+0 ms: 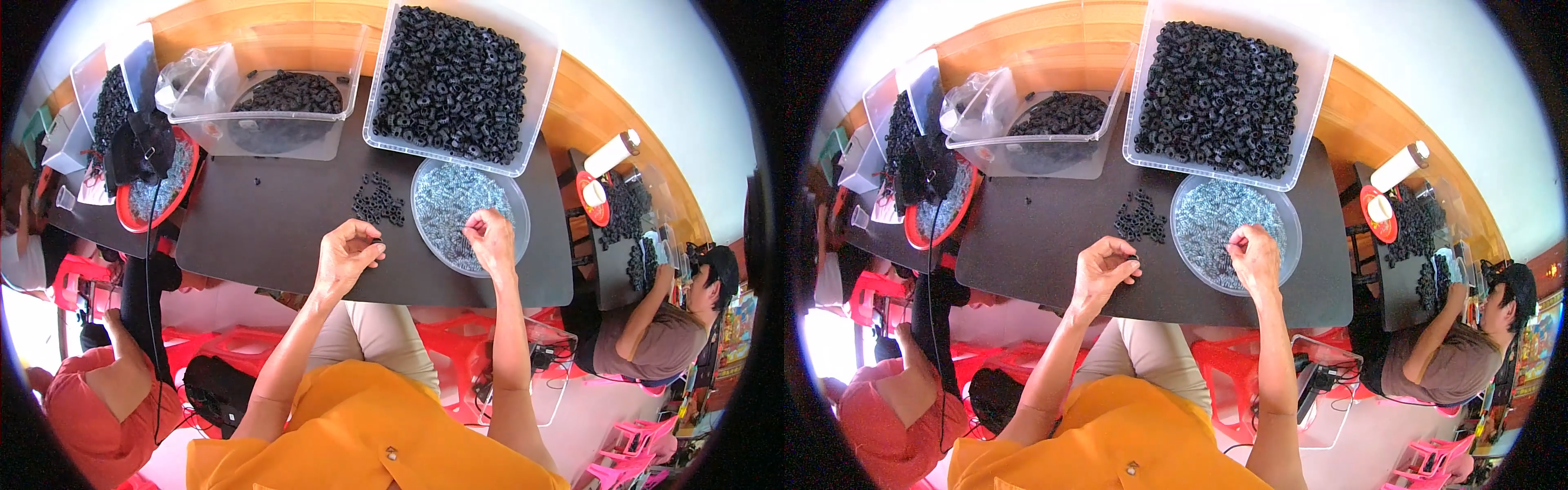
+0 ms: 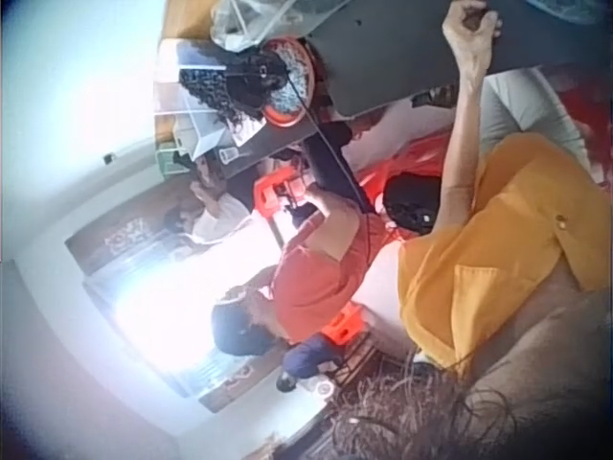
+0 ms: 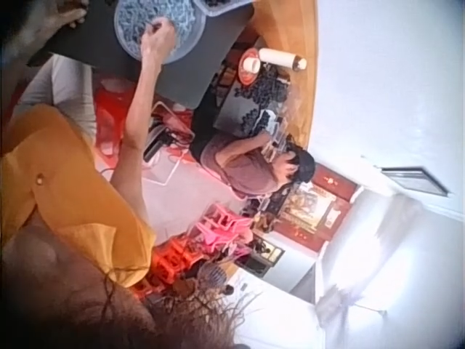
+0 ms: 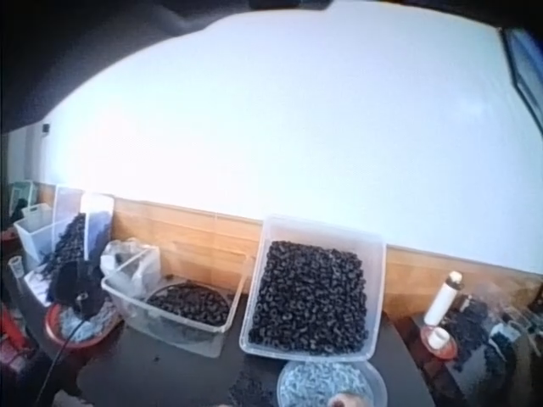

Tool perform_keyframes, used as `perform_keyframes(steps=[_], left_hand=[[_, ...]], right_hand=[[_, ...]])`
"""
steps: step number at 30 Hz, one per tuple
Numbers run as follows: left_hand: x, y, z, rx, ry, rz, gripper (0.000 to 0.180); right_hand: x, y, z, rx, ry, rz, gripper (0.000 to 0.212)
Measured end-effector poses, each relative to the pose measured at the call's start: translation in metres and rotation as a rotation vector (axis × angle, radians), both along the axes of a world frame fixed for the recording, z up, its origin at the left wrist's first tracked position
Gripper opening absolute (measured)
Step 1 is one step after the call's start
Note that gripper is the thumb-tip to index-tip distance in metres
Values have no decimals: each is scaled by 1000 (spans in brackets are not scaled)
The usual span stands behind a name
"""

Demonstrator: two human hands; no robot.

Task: Assembling small black plastic components by hand at a workbench.

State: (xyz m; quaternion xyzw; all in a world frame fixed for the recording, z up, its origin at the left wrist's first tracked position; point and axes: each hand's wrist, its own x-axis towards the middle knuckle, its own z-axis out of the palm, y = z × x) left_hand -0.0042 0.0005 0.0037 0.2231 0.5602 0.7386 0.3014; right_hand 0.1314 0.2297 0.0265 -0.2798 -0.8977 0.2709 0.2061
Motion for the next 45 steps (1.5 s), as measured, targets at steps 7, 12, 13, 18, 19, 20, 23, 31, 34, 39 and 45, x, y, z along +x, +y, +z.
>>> perform_keyframes(steps=[7, 12, 13, 18, 19, 20, 23, 31, 34, 39, 45], left_hand=[[7, 8, 2, 50, -46, -36, 17], [8, 11, -5, 109, -83, -67, 19], [10, 13, -5, 106, -89, -69, 20], [11, 13, -5, 121, -56, -66, 22], [11, 12, -7, 121, -57, -68, 22], [11, 12, -10, 119, -60, -68, 23], [11, 13, -12, 110, -58, -66, 24], [12, 10, -10, 114, -83, -73, 24], [11, 9, -10, 121, -92, -76, 24], [12, 10, -6, 104, -70, -78, 23], [15, 14, 10, 155, -148, -50, 21]], right_hand=[[-1, 4, 0, -202, 243, -19, 16], [3, -21, 21, -667, 398, 114, 12], [3, -30, 25, -682, 392, 141, 11], [-12, -46, 24, -590, 383, 156, 11], [-15, -41, 19, -530, 386, 90, 10], [-16, -32, 14, -472, 350, 53, 10], [-16, -15, 4, -245, 340, 27, 10], [-11, -16, 10, -721, 415, -40, 12], [-8, -14, 11, -900, 479, 7, 11], [-5, -5, 1, -537, 364, -37, 9], [-3, -9, 7, -600, 523, 29, 10]])
